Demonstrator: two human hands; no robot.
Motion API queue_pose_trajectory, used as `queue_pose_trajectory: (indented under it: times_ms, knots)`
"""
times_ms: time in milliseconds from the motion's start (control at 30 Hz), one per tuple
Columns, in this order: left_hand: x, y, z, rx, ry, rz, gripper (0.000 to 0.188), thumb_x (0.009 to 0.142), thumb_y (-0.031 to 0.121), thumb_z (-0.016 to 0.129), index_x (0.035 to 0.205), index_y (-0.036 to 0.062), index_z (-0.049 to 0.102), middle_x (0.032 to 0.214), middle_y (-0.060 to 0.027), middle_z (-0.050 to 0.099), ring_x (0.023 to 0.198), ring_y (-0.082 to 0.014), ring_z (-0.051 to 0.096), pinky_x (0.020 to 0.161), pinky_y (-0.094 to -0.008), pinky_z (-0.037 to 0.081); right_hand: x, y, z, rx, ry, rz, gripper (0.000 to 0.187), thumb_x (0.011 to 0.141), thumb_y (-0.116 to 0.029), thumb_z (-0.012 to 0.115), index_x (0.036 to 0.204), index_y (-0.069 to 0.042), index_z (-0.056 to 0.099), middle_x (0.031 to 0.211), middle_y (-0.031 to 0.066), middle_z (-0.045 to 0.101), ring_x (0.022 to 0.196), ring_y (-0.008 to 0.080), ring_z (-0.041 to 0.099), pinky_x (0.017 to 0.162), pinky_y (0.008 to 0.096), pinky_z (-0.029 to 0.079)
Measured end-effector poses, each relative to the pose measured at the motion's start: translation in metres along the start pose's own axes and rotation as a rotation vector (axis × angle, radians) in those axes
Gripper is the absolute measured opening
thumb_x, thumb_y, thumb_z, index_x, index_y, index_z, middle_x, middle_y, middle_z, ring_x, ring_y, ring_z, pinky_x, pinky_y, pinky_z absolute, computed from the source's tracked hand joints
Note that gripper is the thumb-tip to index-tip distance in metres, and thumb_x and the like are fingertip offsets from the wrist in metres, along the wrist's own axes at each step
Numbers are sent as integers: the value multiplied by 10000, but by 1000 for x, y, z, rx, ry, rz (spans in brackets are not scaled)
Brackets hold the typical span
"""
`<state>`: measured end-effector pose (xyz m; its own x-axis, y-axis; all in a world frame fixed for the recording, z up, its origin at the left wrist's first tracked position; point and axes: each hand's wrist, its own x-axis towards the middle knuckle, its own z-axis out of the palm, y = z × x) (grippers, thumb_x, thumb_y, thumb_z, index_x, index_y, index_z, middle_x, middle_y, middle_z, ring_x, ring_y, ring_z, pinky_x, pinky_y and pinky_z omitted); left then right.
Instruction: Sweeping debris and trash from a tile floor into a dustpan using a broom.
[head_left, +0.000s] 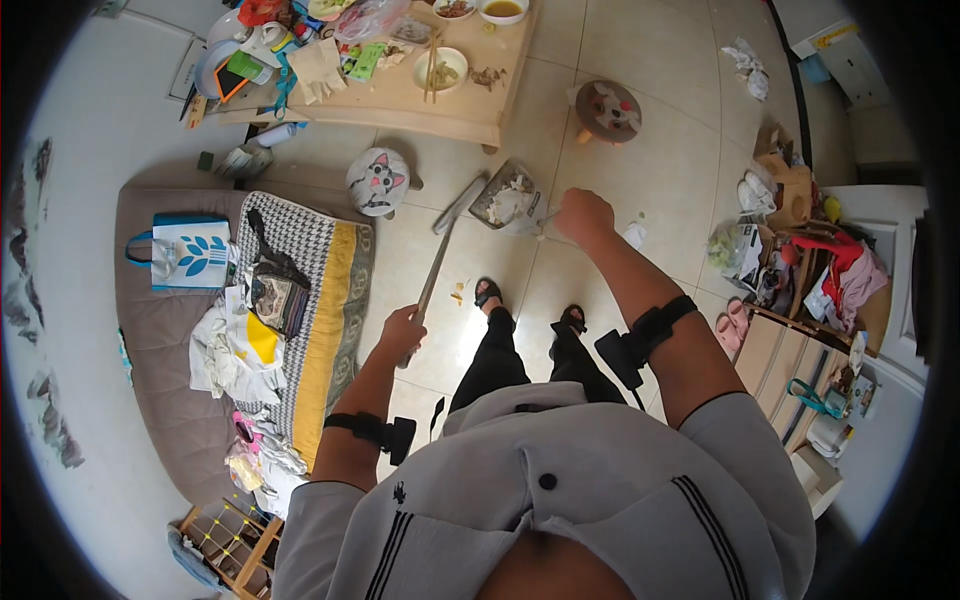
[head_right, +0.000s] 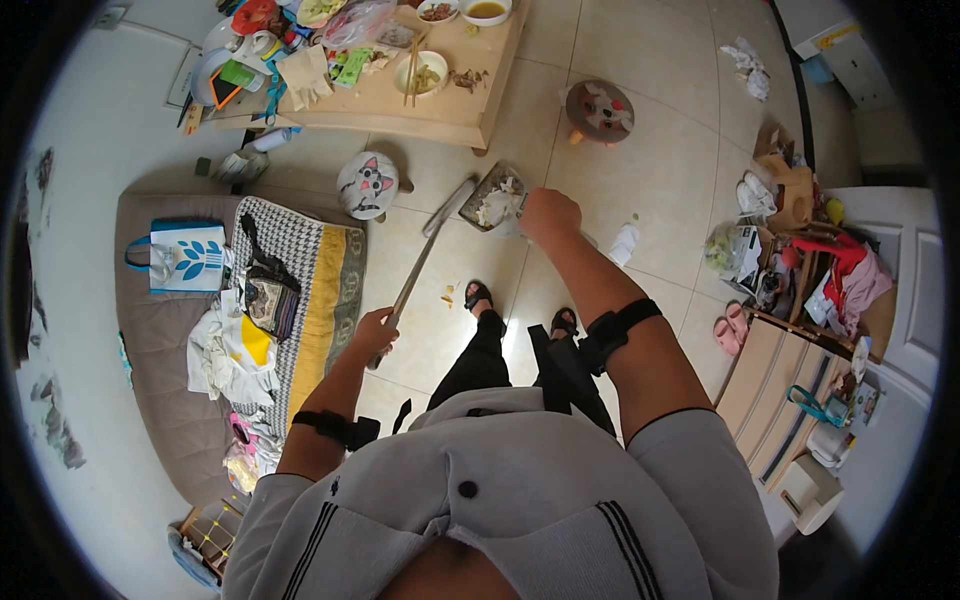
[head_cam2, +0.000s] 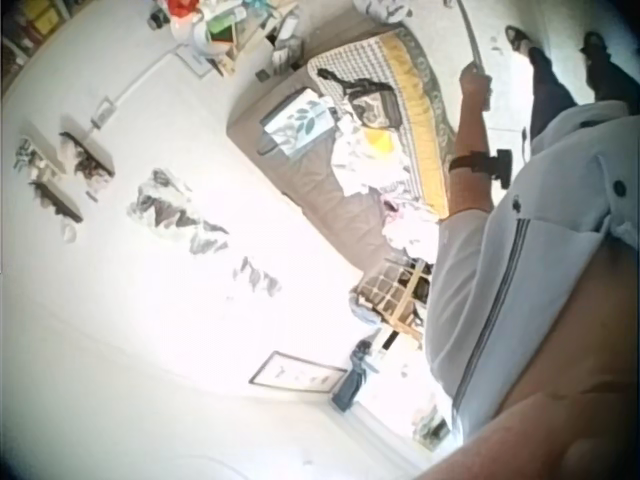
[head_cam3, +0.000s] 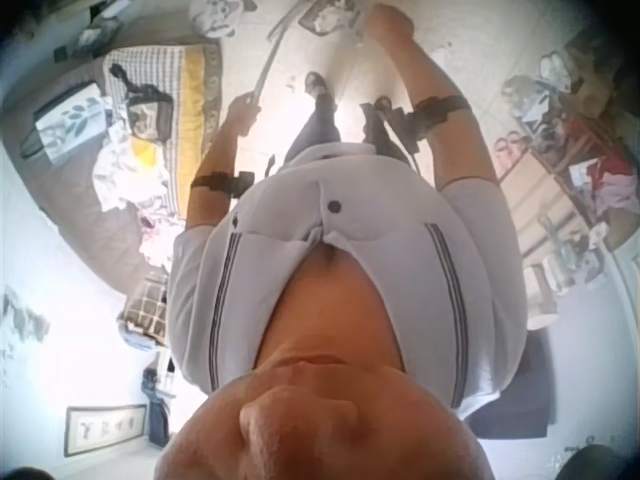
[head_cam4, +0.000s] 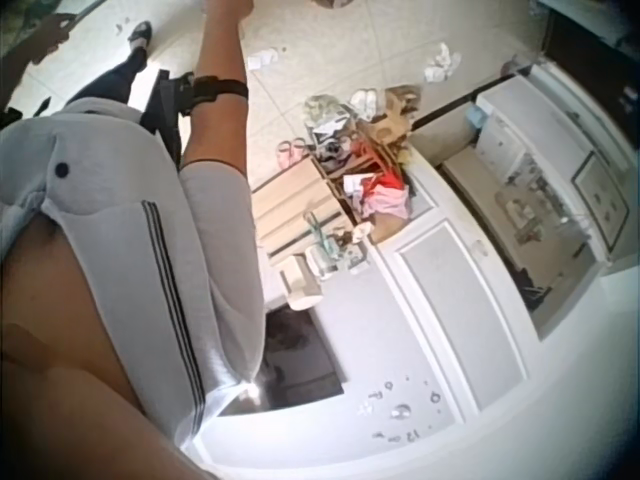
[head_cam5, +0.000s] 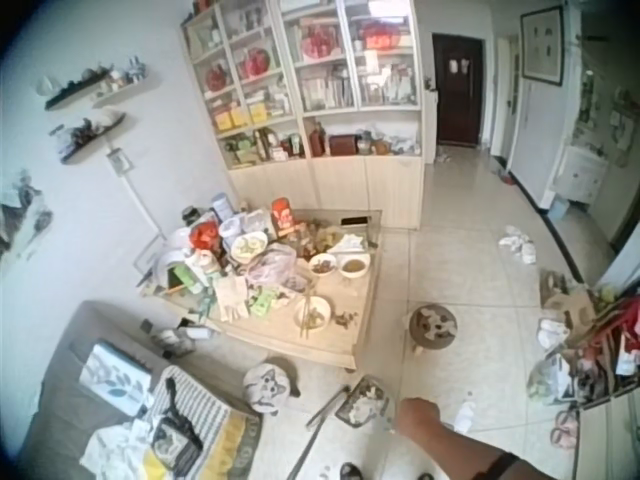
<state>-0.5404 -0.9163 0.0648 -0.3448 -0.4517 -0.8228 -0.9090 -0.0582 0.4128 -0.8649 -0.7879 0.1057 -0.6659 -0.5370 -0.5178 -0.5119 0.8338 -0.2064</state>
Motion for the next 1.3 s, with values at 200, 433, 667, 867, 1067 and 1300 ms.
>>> queue_pose_trajectory:
  times_ms: [200,433,667,867,1067,1300]
  knots:
    - [-75,-43,29,-368,14,-183,622,646,2,552,1207,71,292,657,-104,543,428,-139,477,366,-261,393,-21,73,34,62,31,-93,225,643,-185,522,798,-35,586,798,154,576,774,293,554,668,350,450]
    - [-156,-128,112,-669,175,-312,578,669,7,535,1196,54,301,617,-85,506,409,-136,467,342,-265,387,-125,188,39,140,120,-142,284,660,-243,551,900,-92,562,814,127,572,766,281,542,660,354,435]
    - [-81,-218,155,-1144,162,-506,34,688,-1,462,672,-1,432,522,-67,439,394,-159,436,339,-269,364,-205,265,59,221,149,-33,287,656,-252,568,899,-99,563,767,123,580,722,279,556,634,336,440]
    - [-95,-110,181,-602,3,-405,48,674,4,472,657,-39,458,522,-99,445,404,-196,450,358,-309,380,-257,305,75,256,153,68,290,657,-235,565,910,-94,561,766,126,581,723,270,561,639,329,439]
    - [-99,-49,200,-648,-182,-260,179,665,-13,495,836,-10,443,579,-65,440,429,-144,451,368,-277,399,-275,294,70,208,95,173,280,659,-234,567,913,-117,563,774,116,582,727,270,560,642,336,440]
    - [-124,-40,174,-556,-69,-202,532,648,-3,533,1154,55,382,678,-97,519,447,-144,472,393,-257,406,-257,273,67,124,105,74,206,672,-223,545,856,-131,560,721,99,577,683,271,557,601,355,440]
